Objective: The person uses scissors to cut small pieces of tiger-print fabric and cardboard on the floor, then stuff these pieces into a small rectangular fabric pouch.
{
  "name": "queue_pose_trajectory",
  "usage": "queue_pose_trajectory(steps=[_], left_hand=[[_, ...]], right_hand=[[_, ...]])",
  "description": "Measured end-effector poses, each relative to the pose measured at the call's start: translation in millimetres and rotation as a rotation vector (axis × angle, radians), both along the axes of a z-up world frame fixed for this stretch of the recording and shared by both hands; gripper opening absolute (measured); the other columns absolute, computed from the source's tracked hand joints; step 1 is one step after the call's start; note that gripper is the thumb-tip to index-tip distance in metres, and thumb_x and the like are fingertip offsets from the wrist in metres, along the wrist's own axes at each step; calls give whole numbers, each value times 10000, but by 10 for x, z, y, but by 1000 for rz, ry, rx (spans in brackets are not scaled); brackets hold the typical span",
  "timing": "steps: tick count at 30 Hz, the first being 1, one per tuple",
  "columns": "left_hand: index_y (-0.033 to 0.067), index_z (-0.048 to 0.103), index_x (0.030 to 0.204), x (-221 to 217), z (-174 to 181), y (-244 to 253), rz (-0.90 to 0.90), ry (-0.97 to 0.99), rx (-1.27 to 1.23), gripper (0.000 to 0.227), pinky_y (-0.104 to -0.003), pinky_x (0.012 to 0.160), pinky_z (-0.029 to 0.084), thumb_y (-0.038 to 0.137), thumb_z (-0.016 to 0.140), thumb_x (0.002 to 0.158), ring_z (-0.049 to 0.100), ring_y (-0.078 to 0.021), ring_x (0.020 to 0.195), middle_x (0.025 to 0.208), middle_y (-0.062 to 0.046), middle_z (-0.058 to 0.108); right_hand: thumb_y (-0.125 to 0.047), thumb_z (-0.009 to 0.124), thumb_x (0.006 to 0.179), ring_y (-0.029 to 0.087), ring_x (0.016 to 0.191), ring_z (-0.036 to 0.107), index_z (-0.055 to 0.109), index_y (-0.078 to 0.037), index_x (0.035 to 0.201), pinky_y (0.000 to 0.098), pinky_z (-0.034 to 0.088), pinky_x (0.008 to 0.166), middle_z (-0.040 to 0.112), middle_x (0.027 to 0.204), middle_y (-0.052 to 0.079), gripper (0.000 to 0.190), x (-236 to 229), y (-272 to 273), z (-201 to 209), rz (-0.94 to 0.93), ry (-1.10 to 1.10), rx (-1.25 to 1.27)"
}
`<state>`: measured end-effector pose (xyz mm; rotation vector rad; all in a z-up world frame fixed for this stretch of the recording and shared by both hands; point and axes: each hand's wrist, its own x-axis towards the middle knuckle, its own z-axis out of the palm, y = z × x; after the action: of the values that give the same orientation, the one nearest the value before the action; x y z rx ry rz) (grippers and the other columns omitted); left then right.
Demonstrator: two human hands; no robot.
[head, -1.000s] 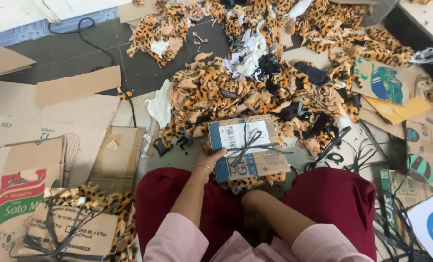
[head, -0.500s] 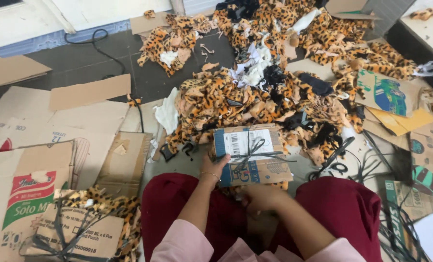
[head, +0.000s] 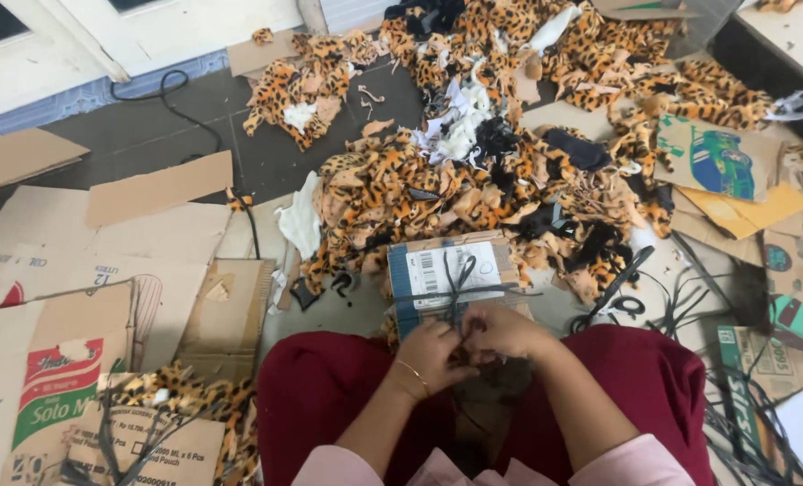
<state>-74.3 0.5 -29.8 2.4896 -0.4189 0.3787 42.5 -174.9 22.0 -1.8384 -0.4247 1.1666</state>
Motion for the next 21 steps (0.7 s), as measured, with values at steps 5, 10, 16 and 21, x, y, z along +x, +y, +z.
queue_pose_trajectory(steps=[5, 10, 16, 21], left_hand=[[226, 665, 833, 44, -150, -63, 71, 57, -90, 215, -381, 728, 537, 436, 713, 836, 660, -276, 823, 822, -7, 657], [205, 692, 834, 6, -209, -98, 128, 84, -187, 184, -423, 741, 551, 377, 755, 830, 681, -320, 800, 781, -48, 690], [231, 684, 839, -18, -289, -111, 257, 144, -217, 227, -403, 761, 562, 451, 722, 875, 699, -286, 809, 753, -26, 701], [200, 689, 812, -9, -85, -138, 206, 118, -229, 267, -428, 725, 559, 449, 700, 908, 693, -329, 773, 709, -61, 678]], right_hand=[[32, 862, 586, 225, 732, 691, 715, -29, 1034, 324, 583, 595, 708, 808, 106, 476, 3, -138, 187, 66, -83, 47], [-285, 887, 694, 337, 1038, 732, 793, -152, 1024, 429, 580, 847, 794, 985, 98, 368, 227, -254, 197, 371, -422, -591], [-428, 749, 721, 243, 967, 766, 842, -287, 838, 423, 586, 810, 793, 756, -83, 206, 448, -461, -212, 344, -473, -857], [-251, 702, 763, 358, 853, 758, 811, -216, 888, 483, 603, 750, 798, 833, 77, 170, 214, -464, 511, -262, -869, -589]])
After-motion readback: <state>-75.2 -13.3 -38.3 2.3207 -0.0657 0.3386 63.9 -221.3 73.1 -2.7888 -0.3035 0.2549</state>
